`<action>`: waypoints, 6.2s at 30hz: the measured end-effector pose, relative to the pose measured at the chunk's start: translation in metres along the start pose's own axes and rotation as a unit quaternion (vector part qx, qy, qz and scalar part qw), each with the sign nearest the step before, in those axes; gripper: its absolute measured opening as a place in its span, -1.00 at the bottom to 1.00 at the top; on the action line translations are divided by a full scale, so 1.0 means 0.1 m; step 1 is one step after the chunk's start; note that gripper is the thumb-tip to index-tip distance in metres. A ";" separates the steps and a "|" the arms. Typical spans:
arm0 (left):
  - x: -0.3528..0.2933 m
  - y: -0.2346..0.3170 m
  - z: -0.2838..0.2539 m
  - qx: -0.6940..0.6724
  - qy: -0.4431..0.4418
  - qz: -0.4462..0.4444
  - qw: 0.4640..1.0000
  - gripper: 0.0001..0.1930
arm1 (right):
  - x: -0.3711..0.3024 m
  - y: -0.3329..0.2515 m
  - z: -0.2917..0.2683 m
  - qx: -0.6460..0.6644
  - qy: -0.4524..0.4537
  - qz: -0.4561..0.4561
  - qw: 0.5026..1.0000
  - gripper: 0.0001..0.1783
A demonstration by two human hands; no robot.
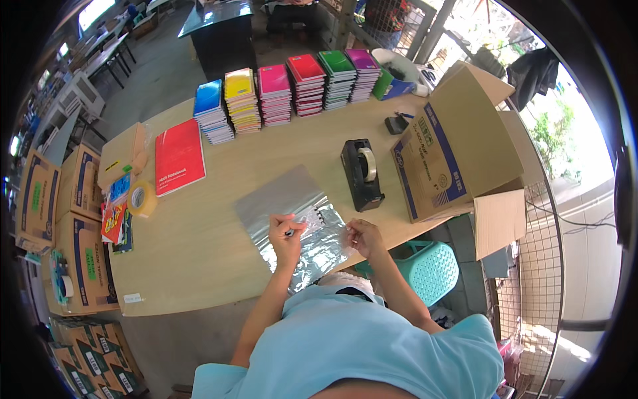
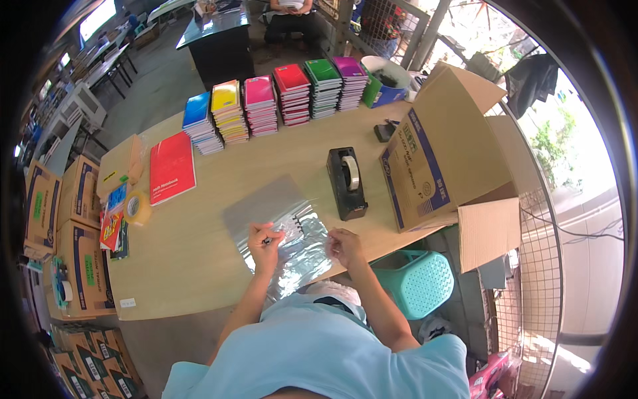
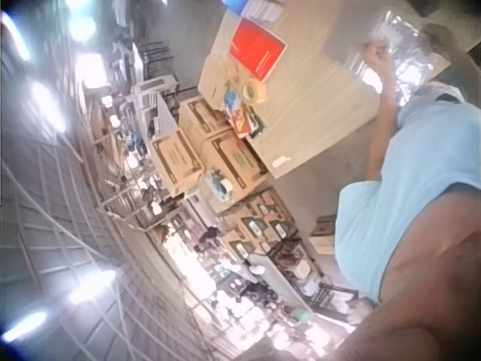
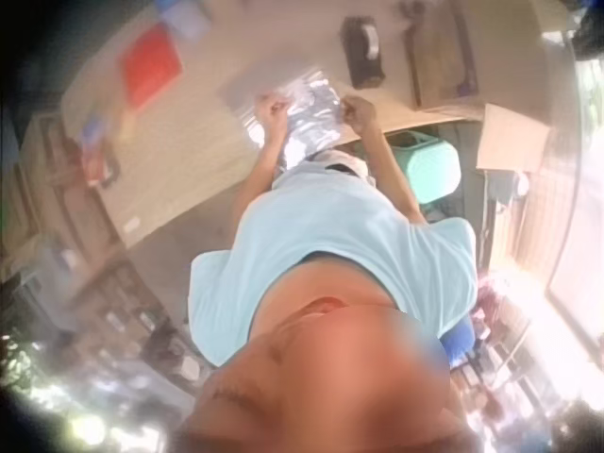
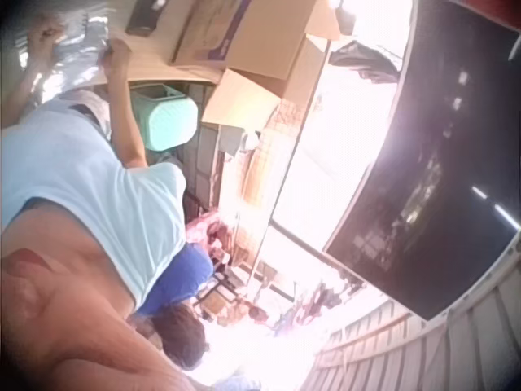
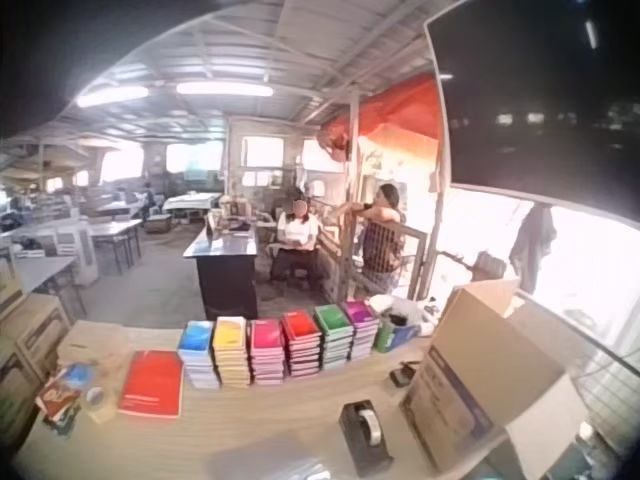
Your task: The person places a stack of notebooks into a silver foil bag, uses a tape dispenser to seal the bag, and then places the sealed package into a cardboard box.
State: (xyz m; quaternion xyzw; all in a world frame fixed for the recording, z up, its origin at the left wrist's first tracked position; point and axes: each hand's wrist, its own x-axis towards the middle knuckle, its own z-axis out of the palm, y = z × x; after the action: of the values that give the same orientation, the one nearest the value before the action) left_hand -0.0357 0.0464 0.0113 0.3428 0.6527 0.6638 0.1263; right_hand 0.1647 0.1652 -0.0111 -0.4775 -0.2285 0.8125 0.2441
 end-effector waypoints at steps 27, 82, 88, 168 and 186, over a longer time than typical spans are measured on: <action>0.43 0.40 -0.41 0.162 -0.314 0.040 0.935 -0.12 | -0.16 0.36 0.66 -0.420 -0.022 -0.220 0.880 -0.54; -0.01 -0.60 0.09 0.452 -0.360 -0.096 0.811 0.21 | -0.14 -4.40 -2.30 -0.427 -0.189 0.148 0.872 -0.34; -0.02 -0.57 0.14 0.461 -0.356 -0.083 0.809 0.20 | 0.36 -3.85 -2.75 -0.481 -0.123 0.192 0.846 -0.24; 2.63 -0.20 -0.56 -0.582 -0.056 -0.194 0.788 -0.30 | 1.85 -1.79 3.64 -0.466 -0.170 -0.399 0.771 -0.38; 2.49 -0.42 -0.40 -0.479 -0.066 -0.218 0.848 -0.37 | 2.78 -3.33 3.13 -0.635 0.230 -0.451 0.584 -0.65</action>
State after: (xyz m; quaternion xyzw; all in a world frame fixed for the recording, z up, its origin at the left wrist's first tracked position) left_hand -0.2550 0.1728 0.0468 0.1316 0.3014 0.8253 0.4590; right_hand -0.1721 0.5513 0.1430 -0.5176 -0.8084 0.1093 0.2582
